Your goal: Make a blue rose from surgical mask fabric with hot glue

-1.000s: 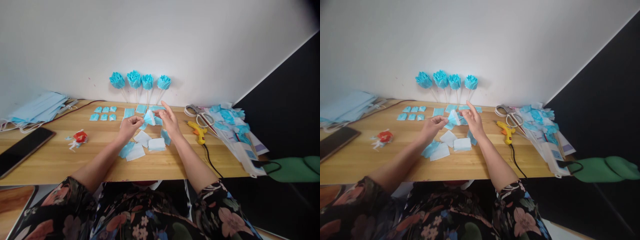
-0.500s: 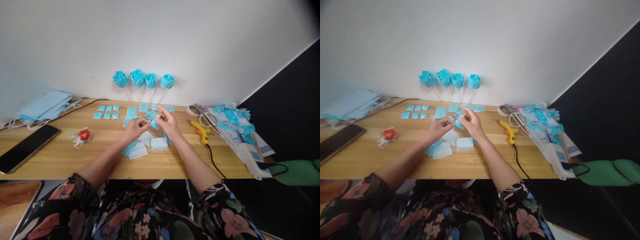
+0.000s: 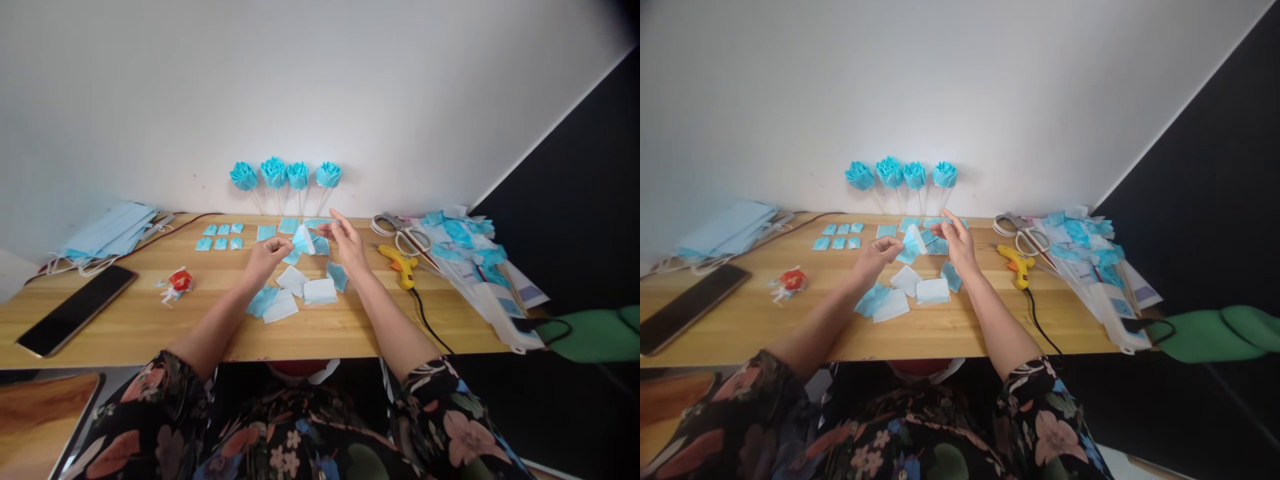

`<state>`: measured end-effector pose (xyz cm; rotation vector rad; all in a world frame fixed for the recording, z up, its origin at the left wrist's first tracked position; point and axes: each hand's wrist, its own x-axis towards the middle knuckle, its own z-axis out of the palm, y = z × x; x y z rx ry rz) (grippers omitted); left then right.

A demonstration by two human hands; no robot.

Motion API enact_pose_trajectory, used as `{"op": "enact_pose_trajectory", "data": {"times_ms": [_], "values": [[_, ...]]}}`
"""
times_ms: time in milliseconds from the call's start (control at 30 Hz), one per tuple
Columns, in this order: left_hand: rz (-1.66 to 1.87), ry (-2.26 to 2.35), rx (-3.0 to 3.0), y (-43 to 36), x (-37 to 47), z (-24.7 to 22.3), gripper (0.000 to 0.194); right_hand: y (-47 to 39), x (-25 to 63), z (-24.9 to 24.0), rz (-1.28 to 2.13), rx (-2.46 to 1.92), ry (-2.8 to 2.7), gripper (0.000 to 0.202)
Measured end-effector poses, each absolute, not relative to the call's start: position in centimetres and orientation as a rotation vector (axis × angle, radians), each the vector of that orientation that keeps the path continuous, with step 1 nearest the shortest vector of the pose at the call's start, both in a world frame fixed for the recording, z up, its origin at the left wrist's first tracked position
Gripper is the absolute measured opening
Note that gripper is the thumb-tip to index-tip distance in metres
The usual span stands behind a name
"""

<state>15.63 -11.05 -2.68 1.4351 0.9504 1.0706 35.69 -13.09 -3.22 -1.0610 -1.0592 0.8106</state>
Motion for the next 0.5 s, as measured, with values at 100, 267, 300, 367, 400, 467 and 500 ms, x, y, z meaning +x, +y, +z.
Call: {"op": "enact_pose_trajectory", "data": {"times_ms": [100,267,300,367,400,467,500], "values": [[1.082,0.947,1.39,-10.84,15.43,-2.72,0.029,-13.01,35.72,-3.23,0.755,-1.062,-1.032,0.062],[1.109,0.924,1.365,-10.39,15.24,-3.27,0.029,-12.99,35.51,-3.42,0.678,-1.102,-1.028,0.048],[1.12,0.922,1.358,-10.32,15.21,-3.34,0.029,-12.95,35.49,-3.47,0.669,-1.11,-1.023,0.047],[1.136,0.921,1.345,-10.24,15.17,-3.39,0.03,-12.87,35.5,-3.59,0.662,-1.118,-1.019,0.045],[1.14,0.919,1.34,-10.22,15.17,-3.38,0.03,-12.83,35.53,-3.66,0.663,-1.117,-1.021,0.045],[1.144,0.915,1.33,-10.23,15.18,-3.33,0.03,-12.8,35.62,-3.81,0.666,-1.112,-1.036,0.044],[1.145,0.913,1.325,-10.25,15.2,-3.31,0.03,-12.82,35.68,-3.9,0.664,-1.111,-1.048,0.043]]}}
